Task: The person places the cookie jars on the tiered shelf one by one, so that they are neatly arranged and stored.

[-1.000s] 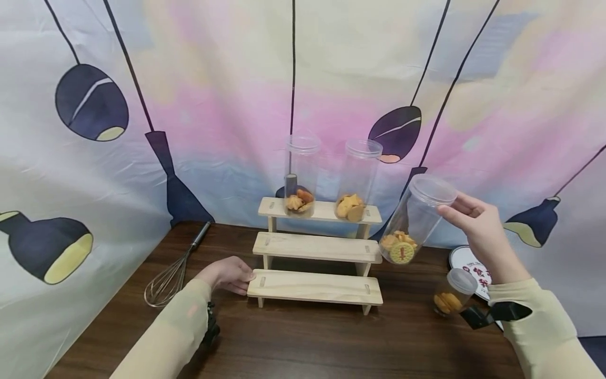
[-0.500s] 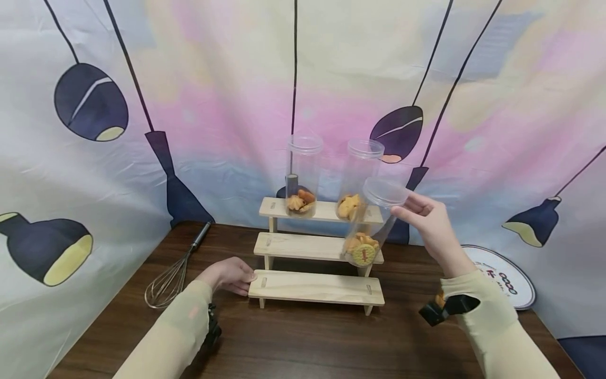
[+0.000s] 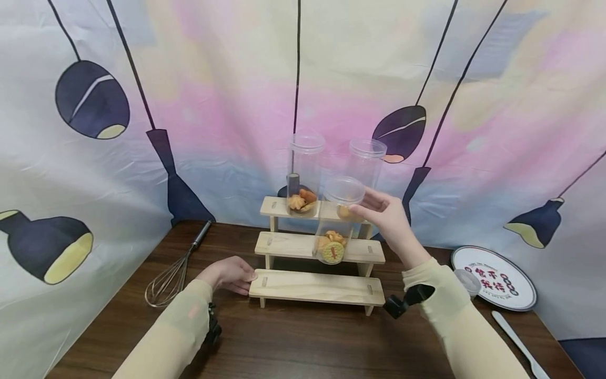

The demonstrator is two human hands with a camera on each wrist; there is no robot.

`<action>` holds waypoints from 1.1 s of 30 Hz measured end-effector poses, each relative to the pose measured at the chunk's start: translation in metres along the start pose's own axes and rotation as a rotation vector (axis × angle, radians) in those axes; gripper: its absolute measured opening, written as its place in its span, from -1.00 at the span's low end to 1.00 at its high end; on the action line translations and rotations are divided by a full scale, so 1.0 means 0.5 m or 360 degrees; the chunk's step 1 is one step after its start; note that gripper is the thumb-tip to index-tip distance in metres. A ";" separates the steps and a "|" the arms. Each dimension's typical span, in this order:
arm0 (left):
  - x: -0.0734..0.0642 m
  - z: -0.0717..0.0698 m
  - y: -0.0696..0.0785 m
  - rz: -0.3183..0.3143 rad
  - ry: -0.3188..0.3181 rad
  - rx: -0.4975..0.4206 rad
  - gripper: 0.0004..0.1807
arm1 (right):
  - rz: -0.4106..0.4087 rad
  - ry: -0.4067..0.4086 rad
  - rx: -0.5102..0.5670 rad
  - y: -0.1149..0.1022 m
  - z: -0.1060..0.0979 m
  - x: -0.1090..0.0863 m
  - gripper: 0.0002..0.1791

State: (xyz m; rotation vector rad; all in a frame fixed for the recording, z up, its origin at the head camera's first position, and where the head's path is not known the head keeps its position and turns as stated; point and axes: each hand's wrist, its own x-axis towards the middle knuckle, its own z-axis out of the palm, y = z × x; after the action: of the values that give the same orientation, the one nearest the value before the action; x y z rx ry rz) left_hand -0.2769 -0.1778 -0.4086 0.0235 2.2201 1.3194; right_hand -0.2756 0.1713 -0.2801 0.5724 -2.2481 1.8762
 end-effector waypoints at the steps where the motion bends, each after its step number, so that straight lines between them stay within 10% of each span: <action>1: 0.000 0.000 0.000 0.0006 -0.0005 -0.0003 -0.63 | 0.0006 -0.0010 0.0010 0.001 0.007 0.003 -0.34; 33: 0.002 0.004 -0.003 -0.0028 0.0018 -0.0062 -0.62 | -0.0030 0.0001 -0.0169 0.007 0.126 0.051 -0.32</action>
State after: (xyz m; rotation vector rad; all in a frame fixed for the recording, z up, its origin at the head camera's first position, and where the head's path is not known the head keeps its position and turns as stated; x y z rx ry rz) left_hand -0.2767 -0.1768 -0.4109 -0.0183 2.1989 1.3558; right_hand -0.2924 0.1059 -0.2868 0.5742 -2.3164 1.7356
